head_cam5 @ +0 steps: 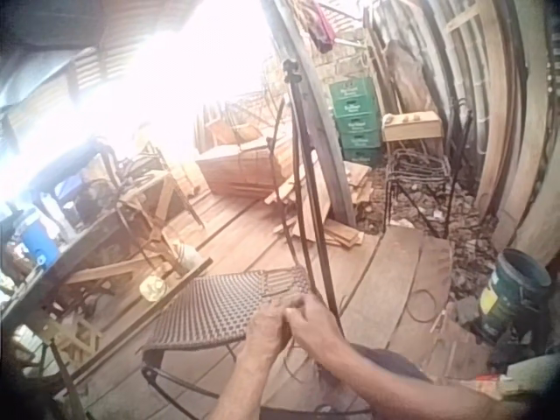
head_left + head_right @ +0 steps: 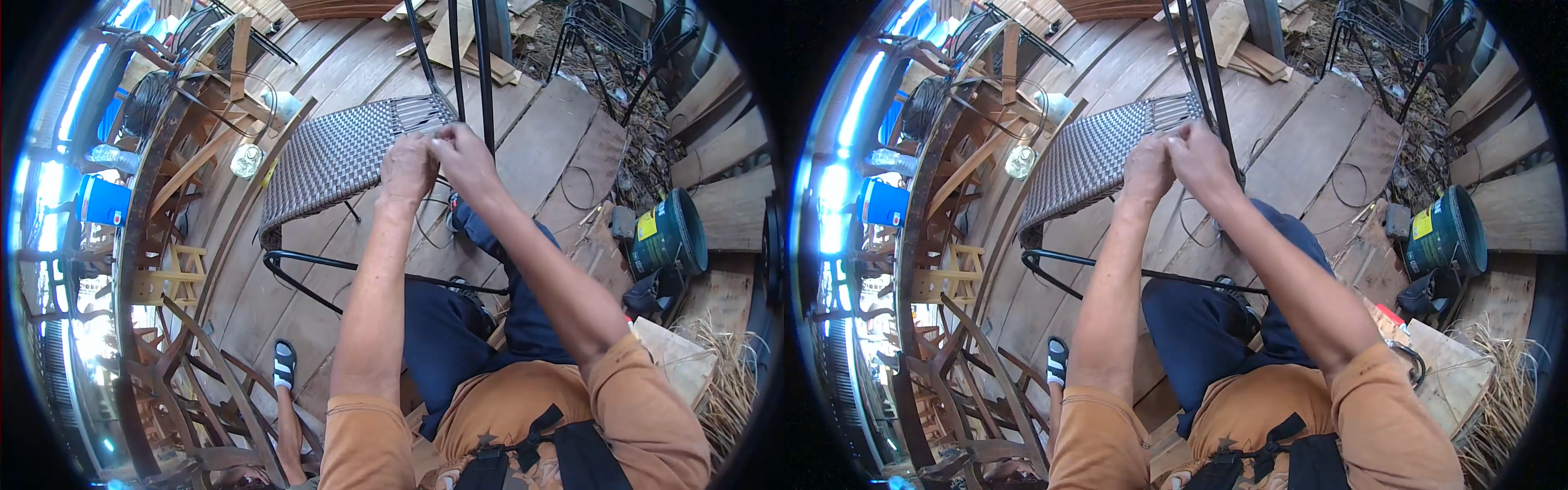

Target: The recorder is weaving the synthetic rattan seat onto a metal chair frame.

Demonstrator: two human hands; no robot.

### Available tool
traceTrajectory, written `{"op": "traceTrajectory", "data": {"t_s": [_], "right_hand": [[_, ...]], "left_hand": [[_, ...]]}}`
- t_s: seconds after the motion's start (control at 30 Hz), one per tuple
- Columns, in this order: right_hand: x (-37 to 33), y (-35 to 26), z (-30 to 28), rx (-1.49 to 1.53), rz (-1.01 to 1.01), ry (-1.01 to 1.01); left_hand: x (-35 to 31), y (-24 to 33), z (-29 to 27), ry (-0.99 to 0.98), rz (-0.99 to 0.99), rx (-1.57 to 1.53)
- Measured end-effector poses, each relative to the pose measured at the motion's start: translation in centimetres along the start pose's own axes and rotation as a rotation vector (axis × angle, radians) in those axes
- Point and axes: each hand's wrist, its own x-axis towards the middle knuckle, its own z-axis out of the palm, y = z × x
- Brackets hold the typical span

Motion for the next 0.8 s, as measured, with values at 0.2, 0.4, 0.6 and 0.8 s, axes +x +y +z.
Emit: {"op": "traceTrajectory", "data": {"t_s": [0.2, 0.4, 0.6, 0.8], "right_hand": [[-8.9, 1.8, -4.4, 0.04, 0.054, -0.251], [-7.6, -0.2, -7.3, -0.133, -0.548, 0.059], [-3.7, -0.8, -8.3, 0.619, -0.251, -0.365], [-9.1, 6.0, -10.8, 0.359, -0.132, -0.45]], "left_hand": [[-0.1, 0.7, -0.1, 0.07, 0.069, 0.027], [0.2, 1.6, 0.3, 0.123, -0.014, 0.032], [0.8, 2.1, 0.7, 0.036, 0.061, 0.163], [1.5, 1.1, 0.0, 0.09, 0.128, 0.333]]}}
